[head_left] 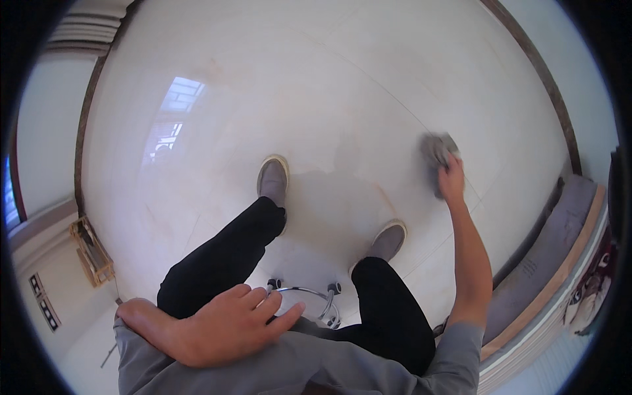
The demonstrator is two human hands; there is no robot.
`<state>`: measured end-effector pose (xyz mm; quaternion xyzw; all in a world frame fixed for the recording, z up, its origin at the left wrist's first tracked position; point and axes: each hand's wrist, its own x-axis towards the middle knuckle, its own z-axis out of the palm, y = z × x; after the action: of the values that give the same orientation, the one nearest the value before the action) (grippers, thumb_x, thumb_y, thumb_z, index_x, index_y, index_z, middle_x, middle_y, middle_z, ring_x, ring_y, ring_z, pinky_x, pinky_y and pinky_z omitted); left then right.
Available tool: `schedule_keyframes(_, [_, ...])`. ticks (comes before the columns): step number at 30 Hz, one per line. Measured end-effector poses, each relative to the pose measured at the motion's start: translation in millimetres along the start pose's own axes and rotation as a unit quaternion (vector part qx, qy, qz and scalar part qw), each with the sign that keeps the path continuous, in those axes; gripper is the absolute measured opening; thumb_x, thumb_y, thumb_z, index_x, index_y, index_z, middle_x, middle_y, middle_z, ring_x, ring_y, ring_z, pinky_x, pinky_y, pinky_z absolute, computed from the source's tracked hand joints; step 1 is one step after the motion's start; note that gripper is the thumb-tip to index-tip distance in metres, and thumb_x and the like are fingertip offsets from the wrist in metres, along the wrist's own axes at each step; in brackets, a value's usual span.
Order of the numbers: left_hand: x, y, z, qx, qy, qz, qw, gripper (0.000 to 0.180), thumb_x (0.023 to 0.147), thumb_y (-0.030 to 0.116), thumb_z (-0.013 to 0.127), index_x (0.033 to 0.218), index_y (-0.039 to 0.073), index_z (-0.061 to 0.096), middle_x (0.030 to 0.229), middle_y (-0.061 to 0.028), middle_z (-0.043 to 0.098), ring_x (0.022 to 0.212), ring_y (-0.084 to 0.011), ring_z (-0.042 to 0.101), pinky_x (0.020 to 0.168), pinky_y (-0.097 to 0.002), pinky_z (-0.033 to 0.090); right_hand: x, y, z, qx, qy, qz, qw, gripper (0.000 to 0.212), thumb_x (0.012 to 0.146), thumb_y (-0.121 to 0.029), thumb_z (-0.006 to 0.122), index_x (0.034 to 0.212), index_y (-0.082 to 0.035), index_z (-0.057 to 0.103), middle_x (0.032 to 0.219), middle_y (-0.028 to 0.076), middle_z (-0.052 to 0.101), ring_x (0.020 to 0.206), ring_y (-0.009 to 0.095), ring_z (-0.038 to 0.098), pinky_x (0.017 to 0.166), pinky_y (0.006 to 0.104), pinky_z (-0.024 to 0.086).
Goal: The person wipes the tile floor using a cloth, repeatedly scrubbing different sections of the surface while moving around the room.
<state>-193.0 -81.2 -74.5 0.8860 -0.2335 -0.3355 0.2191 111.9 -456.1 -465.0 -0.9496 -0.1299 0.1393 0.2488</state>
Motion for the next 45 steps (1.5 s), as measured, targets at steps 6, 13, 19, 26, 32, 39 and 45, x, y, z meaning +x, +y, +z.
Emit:
schedule_keyframes(6, [-13.2,-11.5,-2.0,-0.014,0.024,-0.047,0.999,0.056,0.088,0.014,0.066,0.142,0.012,0.055,0.112,-0.0108,0.062,0.094,-0.0207,0.062,0.080,-0.0312,0.051,128.9,-229.7,138.6,-0.043,-0.042,-0.241,0.969,0.045,0.092,-0.012,0.059,0.137,-0.015,0.058,0.138,0.015,0.057,0.125,0.039,0.054,0.102,0.0489,0.050])
schedule_keyframes(13, [-13.2,-26.0,-3.2,-0.110,-0.011,-0.109,0.988,0.059,0.085,0.022,0.073,0.140,0.011,0.057,0.110,-0.0106,0.062,0.094,-0.0215,0.062,0.082,-0.0323,0.052,40.0,-370.1,303.6,-0.032,-0.007,-0.350,0.936,0.025,0.096,-0.016,0.056,0.119,-0.016,0.068,0.127,0.012,0.063,0.117,0.033,0.059,0.096,0.0539,0.047])
schedule_keyframes(19, [-34.5,-25.8,8.7,-0.088,0.033,-0.127,0.987,0.058,0.083,0.030,0.080,0.133,0.009,0.063,0.111,-0.0119,0.062,0.095,-0.0238,0.063,0.081,-0.0345,0.052,-28.1,-255.6,268.4,0.045,-0.086,-0.308,0.946,0.029,0.084,-0.011,0.064,0.109,-0.021,0.073,0.114,0.003,0.067,0.116,0.028,0.058,0.097,0.0497,0.043])
schedule_keyframes(26, [-55.7,-12.7,27.2,-0.056,0.117,-0.062,0.990,0.053,0.088,0.018,0.074,0.138,0.014,0.058,0.108,-0.0128,0.063,0.089,-0.0205,0.063,0.073,-0.0302,0.051,-58.8,-40.3,114.5,-0.155,-0.083,-0.240,0.955,0.020,0.064,-0.003,0.070,0.080,-0.015,0.070,0.101,0.003,0.065,0.108,0.032,0.059,0.090,0.0507,0.045])
schedule_keyframes(32, [-52.8,-12.2,36.0,-0.046,0.099,-0.065,0.992,0.051,0.086,0.018,0.074,0.136,0.014,0.061,0.105,-0.0115,0.062,0.087,-0.0191,0.062,0.072,-0.0288,0.050,10.3,-139.6,137.9,0.022,0.096,-0.220,0.971,0.024,0.063,-0.001,0.062,0.083,-0.011,0.070,0.098,0.012,0.066,0.098,0.036,0.059,0.087,0.0461,0.047])
schedule_keyframes(39, [-32.6,-8.2,39.5,-0.085,0.048,-0.089,0.991,0.058,0.079,0.031,0.083,0.132,0.013,0.064,0.106,-0.0124,0.064,0.092,-0.0221,0.064,0.075,-0.0336,0.053,6.7,-308.1,285.9,-0.093,-0.010,-0.285,0.954,0.018,0.088,-0.021,0.062,0.099,-0.020,0.076,0.121,0.003,0.062,0.119,0.028,0.053,0.095,0.0522,0.042])
schedule_keyframes(45, [-41.7,-2.0,32.6,-0.055,0.046,-0.127,0.989,0.067,0.074,0.037,0.088,0.132,0.012,0.064,0.113,-0.0145,0.064,0.100,-0.0270,0.065,0.081,-0.0367,0.055,-71.3,-123.8,199.2,-0.067,0.004,-0.322,0.945,0.016,0.073,-0.016,0.071,0.088,-0.015,0.077,0.116,0.005,0.062,0.117,0.031,0.054,0.098,0.0533,0.043])
